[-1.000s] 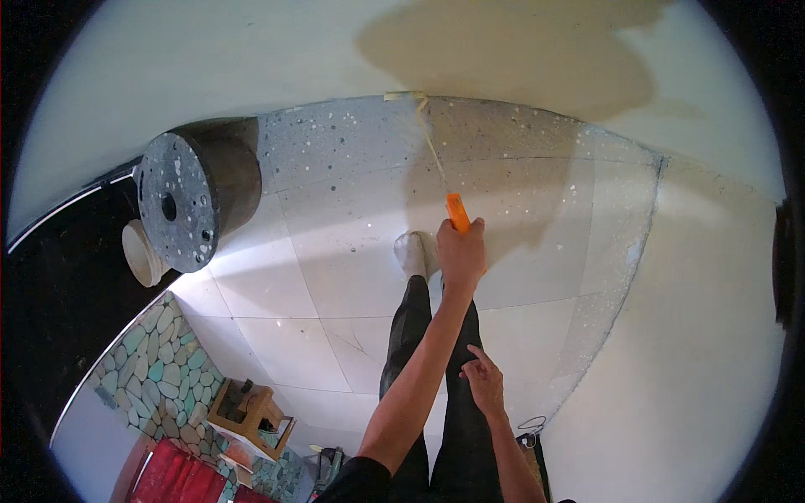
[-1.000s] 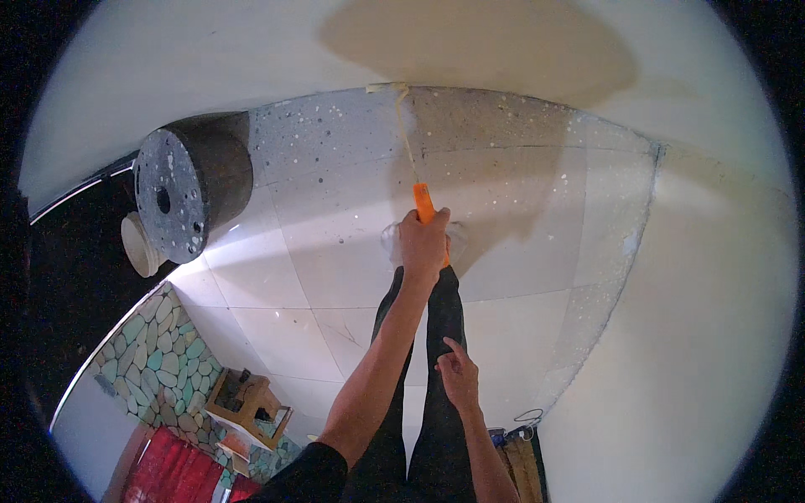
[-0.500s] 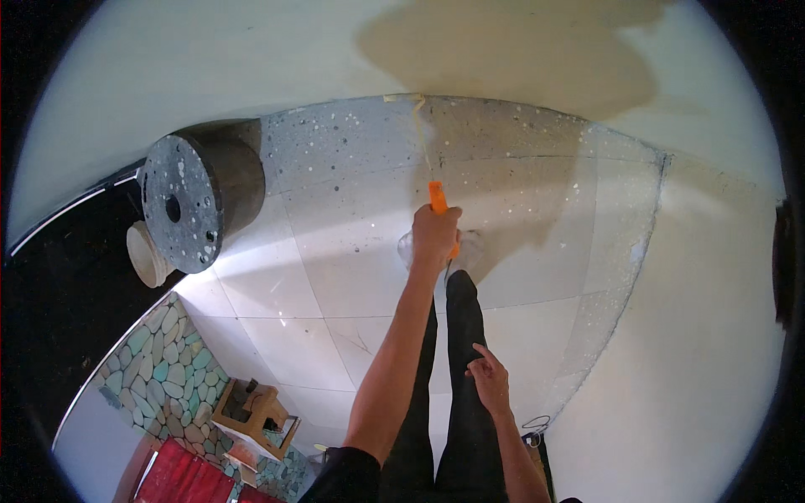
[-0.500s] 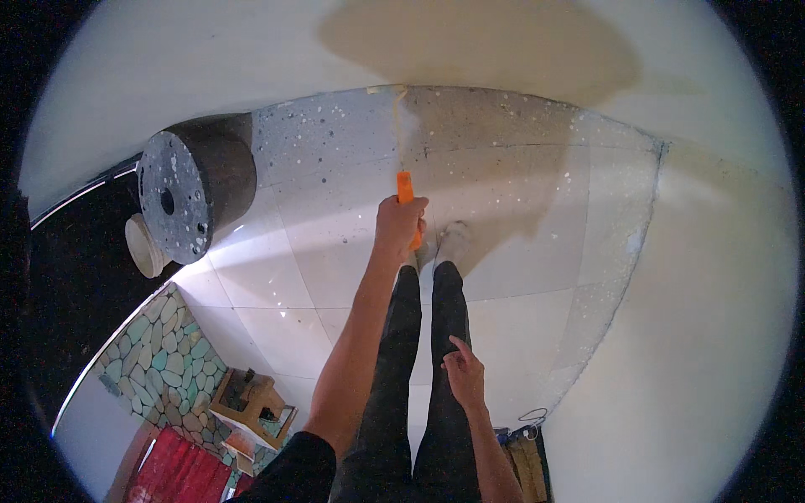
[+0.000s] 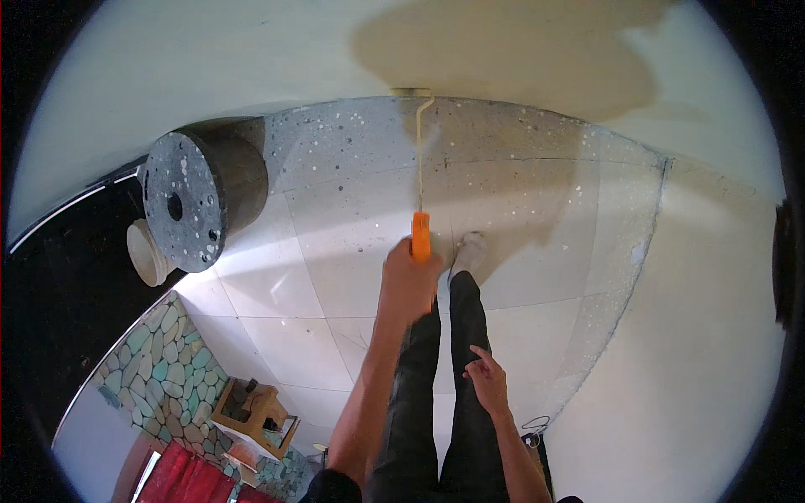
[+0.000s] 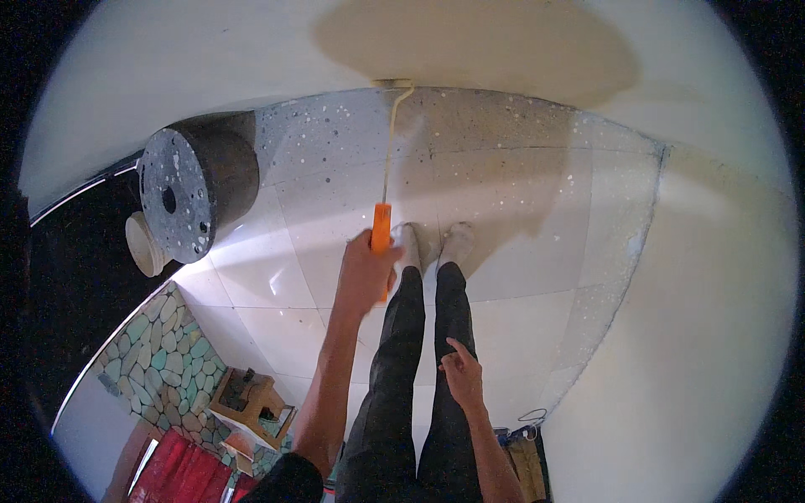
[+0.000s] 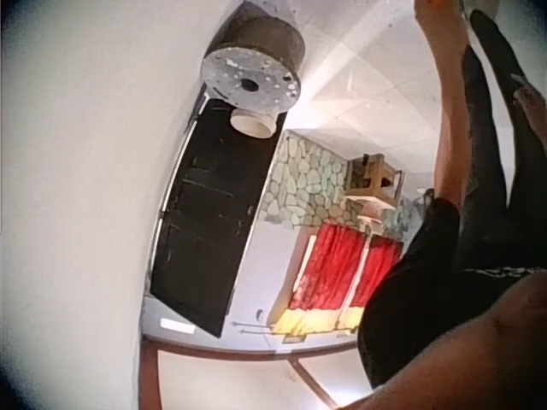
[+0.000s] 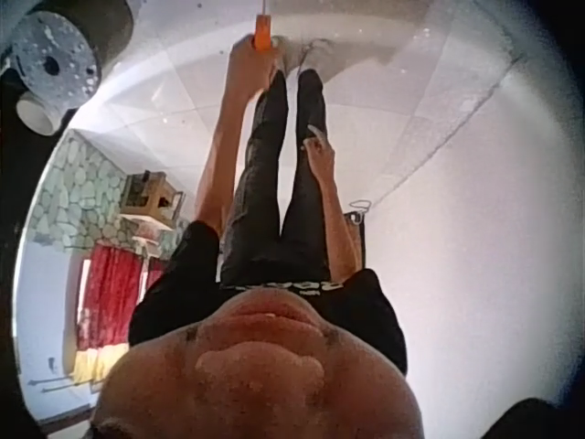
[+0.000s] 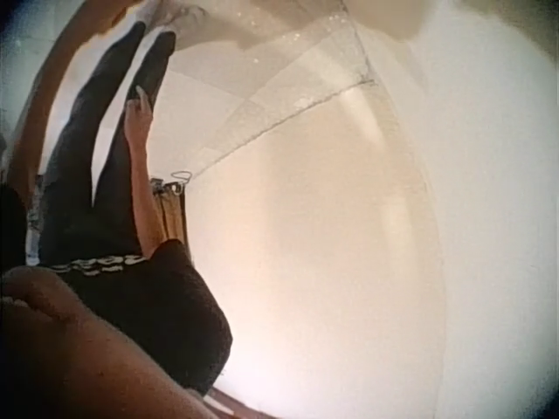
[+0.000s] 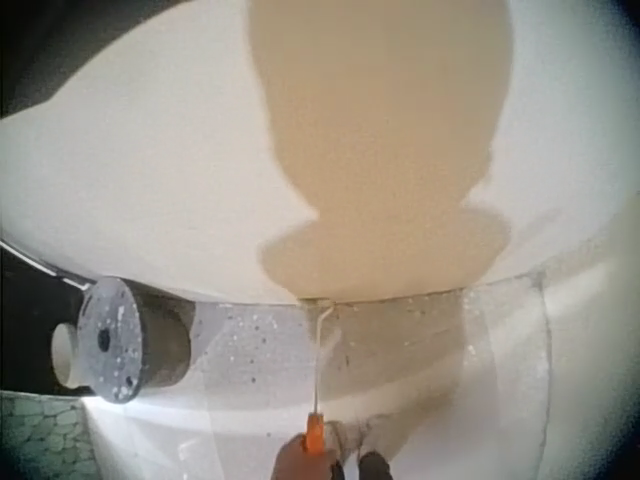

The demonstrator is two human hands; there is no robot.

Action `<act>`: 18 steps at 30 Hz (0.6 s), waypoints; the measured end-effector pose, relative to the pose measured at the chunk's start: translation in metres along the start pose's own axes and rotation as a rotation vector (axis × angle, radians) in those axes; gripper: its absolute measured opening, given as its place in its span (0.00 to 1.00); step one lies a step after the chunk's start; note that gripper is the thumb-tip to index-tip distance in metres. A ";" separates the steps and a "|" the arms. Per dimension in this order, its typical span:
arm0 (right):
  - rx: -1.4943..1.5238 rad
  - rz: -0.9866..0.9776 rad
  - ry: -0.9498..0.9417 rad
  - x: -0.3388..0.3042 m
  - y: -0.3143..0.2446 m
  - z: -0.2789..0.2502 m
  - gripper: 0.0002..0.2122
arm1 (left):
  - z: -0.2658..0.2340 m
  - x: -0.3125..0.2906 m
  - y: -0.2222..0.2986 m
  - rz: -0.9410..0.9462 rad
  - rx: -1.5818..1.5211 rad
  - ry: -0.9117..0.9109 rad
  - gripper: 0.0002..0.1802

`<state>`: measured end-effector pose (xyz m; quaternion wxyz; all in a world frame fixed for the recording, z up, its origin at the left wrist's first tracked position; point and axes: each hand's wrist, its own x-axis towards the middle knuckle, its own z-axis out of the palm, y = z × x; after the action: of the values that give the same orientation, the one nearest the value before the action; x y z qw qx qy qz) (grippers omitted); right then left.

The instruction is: Painting a wall using a paint roller.

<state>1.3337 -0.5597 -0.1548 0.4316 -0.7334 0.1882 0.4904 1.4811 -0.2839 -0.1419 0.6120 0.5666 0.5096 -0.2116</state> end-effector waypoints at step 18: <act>-0.088 -0.026 -0.053 0.002 -0.010 0.010 0.18 | -0.028 -0.063 0.001 -0.070 -0.025 0.031 0.10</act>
<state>1.3365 -0.5458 -0.1535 0.4099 -0.7409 0.1456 0.5117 1.4459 -0.2781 -0.0822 0.6033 0.5438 0.5413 -0.2175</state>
